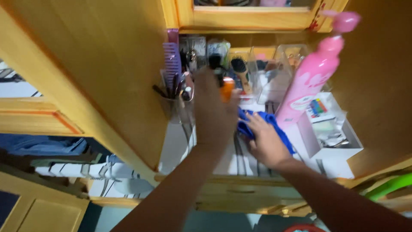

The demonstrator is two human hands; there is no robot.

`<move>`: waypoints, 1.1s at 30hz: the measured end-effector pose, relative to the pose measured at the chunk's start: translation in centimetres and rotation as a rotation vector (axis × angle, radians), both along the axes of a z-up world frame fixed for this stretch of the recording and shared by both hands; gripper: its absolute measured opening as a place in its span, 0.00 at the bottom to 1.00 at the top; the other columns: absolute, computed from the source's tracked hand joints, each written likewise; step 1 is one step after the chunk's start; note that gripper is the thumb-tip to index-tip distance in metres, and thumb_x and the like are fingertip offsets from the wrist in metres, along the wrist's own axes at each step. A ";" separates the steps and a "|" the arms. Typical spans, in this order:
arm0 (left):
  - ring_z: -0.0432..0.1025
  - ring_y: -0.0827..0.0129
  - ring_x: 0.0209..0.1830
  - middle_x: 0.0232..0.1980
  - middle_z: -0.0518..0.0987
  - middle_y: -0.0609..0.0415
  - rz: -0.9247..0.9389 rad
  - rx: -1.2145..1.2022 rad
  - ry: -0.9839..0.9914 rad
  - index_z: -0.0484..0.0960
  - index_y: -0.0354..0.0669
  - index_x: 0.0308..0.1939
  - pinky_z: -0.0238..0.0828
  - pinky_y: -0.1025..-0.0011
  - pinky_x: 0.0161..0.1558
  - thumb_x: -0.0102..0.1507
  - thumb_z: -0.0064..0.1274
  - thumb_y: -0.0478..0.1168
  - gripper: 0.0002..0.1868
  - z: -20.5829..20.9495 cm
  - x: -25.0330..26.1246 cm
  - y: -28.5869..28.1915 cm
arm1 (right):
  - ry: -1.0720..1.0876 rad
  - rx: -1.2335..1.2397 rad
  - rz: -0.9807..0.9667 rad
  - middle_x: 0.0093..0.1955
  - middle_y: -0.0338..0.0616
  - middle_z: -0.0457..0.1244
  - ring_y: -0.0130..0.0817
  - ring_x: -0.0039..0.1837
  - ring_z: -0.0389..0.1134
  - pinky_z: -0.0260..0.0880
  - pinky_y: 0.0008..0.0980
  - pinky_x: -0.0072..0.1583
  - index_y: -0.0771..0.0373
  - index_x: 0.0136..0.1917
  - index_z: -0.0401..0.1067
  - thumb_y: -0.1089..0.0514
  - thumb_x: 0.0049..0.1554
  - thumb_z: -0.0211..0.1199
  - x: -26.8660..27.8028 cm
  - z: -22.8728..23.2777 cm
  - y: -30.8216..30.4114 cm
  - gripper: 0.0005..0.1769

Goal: Cleaning a vanity area by organizing cosmetics and wiping surfaces with a blue cloth.

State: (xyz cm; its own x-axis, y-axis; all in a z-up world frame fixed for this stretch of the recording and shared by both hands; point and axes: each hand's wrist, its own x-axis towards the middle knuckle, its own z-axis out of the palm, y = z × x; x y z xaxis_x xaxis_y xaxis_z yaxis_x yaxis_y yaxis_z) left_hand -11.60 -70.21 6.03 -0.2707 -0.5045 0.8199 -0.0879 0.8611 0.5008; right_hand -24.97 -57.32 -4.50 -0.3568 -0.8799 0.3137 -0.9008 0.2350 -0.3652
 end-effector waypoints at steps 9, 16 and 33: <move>0.72 0.42 0.57 0.59 0.72 0.42 -0.278 0.185 -0.073 0.63 0.48 0.69 0.72 0.50 0.54 0.58 0.63 0.32 0.38 1.4 -8.0 1.5 | -0.015 0.187 -0.069 0.83 0.52 0.49 0.51 0.82 0.42 0.38 0.58 0.77 0.53 0.78 0.61 0.72 0.35 0.66 7.0 3.1 5.8 0.57; 0.70 0.44 0.58 0.62 0.71 0.43 -0.327 0.246 -0.107 0.65 0.49 0.68 0.69 0.53 0.54 0.49 0.71 0.42 0.46 1.4 -7.6 1.9 | -0.066 0.240 0.113 0.79 0.49 0.53 0.52 0.83 0.41 0.34 0.59 0.77 0.60 0.74 0.61 0.63 0.41 0.71 7.6 2.1 3.5 0.47; 0.76 0.48 0.49 0.59 0.67 0.48 0.337 0.144 -0.729 0.74 0.44 0.56 0.77 0.52 0.43 0.63 0.60 0.41 0.19 2.1 4.2 -3.5 | -0.165 0.105 0.250 0.80 0.43 0.54 0.47 0.83 0.46 0.36 0.56 0.78 0.51 0.67 0.69 0.70 0.41 0.67 8.2 3.5 2.1 0.40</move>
